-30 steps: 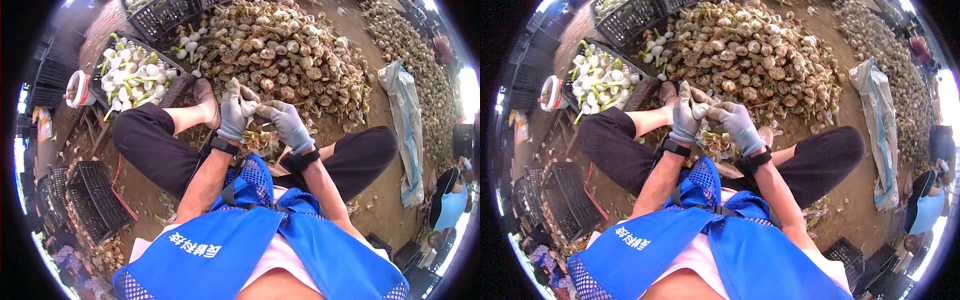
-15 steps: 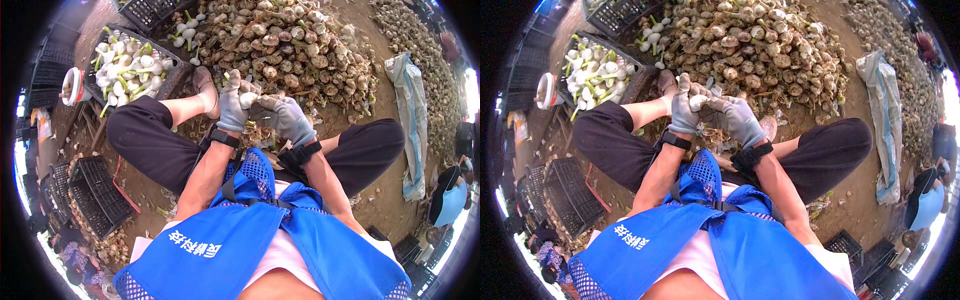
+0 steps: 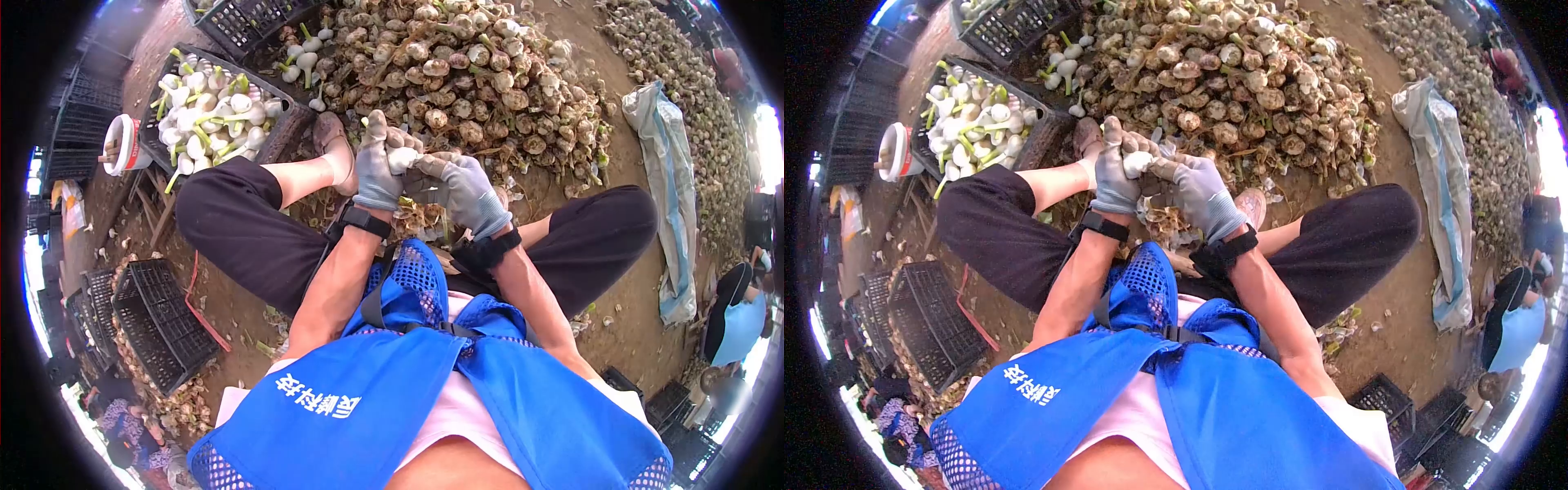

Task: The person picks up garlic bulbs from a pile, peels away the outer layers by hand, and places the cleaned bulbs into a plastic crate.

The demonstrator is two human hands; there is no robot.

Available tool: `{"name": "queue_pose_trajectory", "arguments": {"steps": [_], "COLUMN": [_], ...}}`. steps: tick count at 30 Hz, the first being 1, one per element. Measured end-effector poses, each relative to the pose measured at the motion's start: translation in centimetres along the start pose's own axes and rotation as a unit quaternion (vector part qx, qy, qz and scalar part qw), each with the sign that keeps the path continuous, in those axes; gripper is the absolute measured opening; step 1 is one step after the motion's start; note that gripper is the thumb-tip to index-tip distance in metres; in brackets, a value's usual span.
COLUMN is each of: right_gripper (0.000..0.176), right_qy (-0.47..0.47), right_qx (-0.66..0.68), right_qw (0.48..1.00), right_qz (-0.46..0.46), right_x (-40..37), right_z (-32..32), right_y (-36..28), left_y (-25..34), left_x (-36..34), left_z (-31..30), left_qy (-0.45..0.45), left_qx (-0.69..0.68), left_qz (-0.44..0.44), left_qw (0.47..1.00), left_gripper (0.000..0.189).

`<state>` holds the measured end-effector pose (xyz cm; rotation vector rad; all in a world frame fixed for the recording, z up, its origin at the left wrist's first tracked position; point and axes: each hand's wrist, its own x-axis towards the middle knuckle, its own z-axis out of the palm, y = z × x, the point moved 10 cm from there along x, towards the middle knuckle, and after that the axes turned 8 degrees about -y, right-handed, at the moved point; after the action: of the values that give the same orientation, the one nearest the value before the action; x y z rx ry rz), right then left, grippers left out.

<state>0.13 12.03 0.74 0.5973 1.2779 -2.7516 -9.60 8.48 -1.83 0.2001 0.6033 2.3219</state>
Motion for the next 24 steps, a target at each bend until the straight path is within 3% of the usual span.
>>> {"name": "queue_pose_trajectory", "arguments": {"steps": [2,3,5,8,10,11,12,13,14,16,17,18,19,20,21,22,23,24], "right_gripper": [0.023,0.024,0.024,0.019,0.015,0.015,0.015,0.020,0.027,0.035,0.032,0.032,0.024,0.017,0.009,0.010,0.011,0.013], "right_qy": [-0.019,-0.004,0.031,0.005,-0.005,-0.008,-0.012,0.082,0.083,0.118,0.152,0.152,0.157,0.156,0.090,0.068,0.001,-0.093], "right_qx": [0.009,-0.015,-0.087,-0.103,-0.029,-0.170,-0.309,-0.270,-0.499,-0.476,-0.592,-0.592,-0.735,-0.850,-0.886,-0.885,-0.841,-0.735], "right_qw": [1.000,1.000,0.996,0.995,0.999,0.984,0.948,0.959,0.861,0.860,0.768,0.768,0.639,0.485,0.451,0.451,0.533,0.672], "right_qz": [-0.007,0.002,0.013,-0.016,-0.021,-0.046,-0.073,0.020,-0.049,-0.141,-0.192,-0.190,-0.164,-0.134,-0.062,-0.090,-0.096,-0.007], "right_x": [-0.7,-1.0,-1.3,-0.8,-0.5,-0.2,0.2,1.4,1.9,0.7,-1.2,-1.5,-1.3,-1.1,-0.1,-0.8,-0.9,0.3], "right_z": [0.7,0.4,-0.1,0.4,-0.2,-0.3,-0.4,-3.9,-4.4,-4.3,-1.1,0.4,2.7,4.3,3.5,4.5,3.9,2.0], "right_y": [-0.5,-0.5,-0.6,-0.9,-0.1,-0.4,-0.5,2.1,1.0,-1.4,-4.5,-4.8,-4.7,-4.3,-1.8,-0.1,2.9,5.7], "left_y": [0.4,0.8,1.6,1.1,0.5,-0.8,-0.6,-1.3,-2.1,-1.7,-1.1,-0.9,-2.4,-1.3,-1.3,-4.2,-0.4,-1.4], "left_x": [-0.1,0.1,0.2,0.4,0.1,0.5,0.4,0.1,-0.8,-0.7,-0.4,0.0,-0.1,-1.0,-1.5,-0.6,-1.9,-2.6], "left_z": [0.1,0.9,1.4,1.1,2.9,1.8,2.0,0.2,-1.2,-0.7,-0.6,-0.3,-2.1,-1.5,-1.7,-6.6,-4.5,-6.0], "left_qy": [0.034,-0.011,-0.007,-0.033,-0.099,-0.133,-0.135,-0.027,0.083,0.090,0.042,-0.009,-0.022,0.043,0.065,0.116,0.165,0.285], "left_qx": [0.029,0.032,0.051,0.133,0.069,-0.024,-0.023,-0.110,-0.195,-0.199,-0.102,-0.004,0.019,0.163,0.182,0.038,0.213,0.009], "left_qz": [0.007,0.016,0.020,0.009,-0.023,-0.052,-0.051,-0.080,-0.110,-0.102,-0.081,-0.062,-0.136,-0.095,-0.161,-0.128,-0.071,-0.076], "left_qw": [0.999,0.999,0.998,0.990,0.992,0.989,0.989,0.990,0.971,0.970,0.991,0.998,0.990,0.981,0.968,0.984,0.960,0.955], "left_gripper": [0.037,0.037,0.038,0.044,0.046,0.049,0.049,0.049,0.049,0.044,0.042,0.040,0.039,0.044,0.047,0.051,0.052,0.047]}}
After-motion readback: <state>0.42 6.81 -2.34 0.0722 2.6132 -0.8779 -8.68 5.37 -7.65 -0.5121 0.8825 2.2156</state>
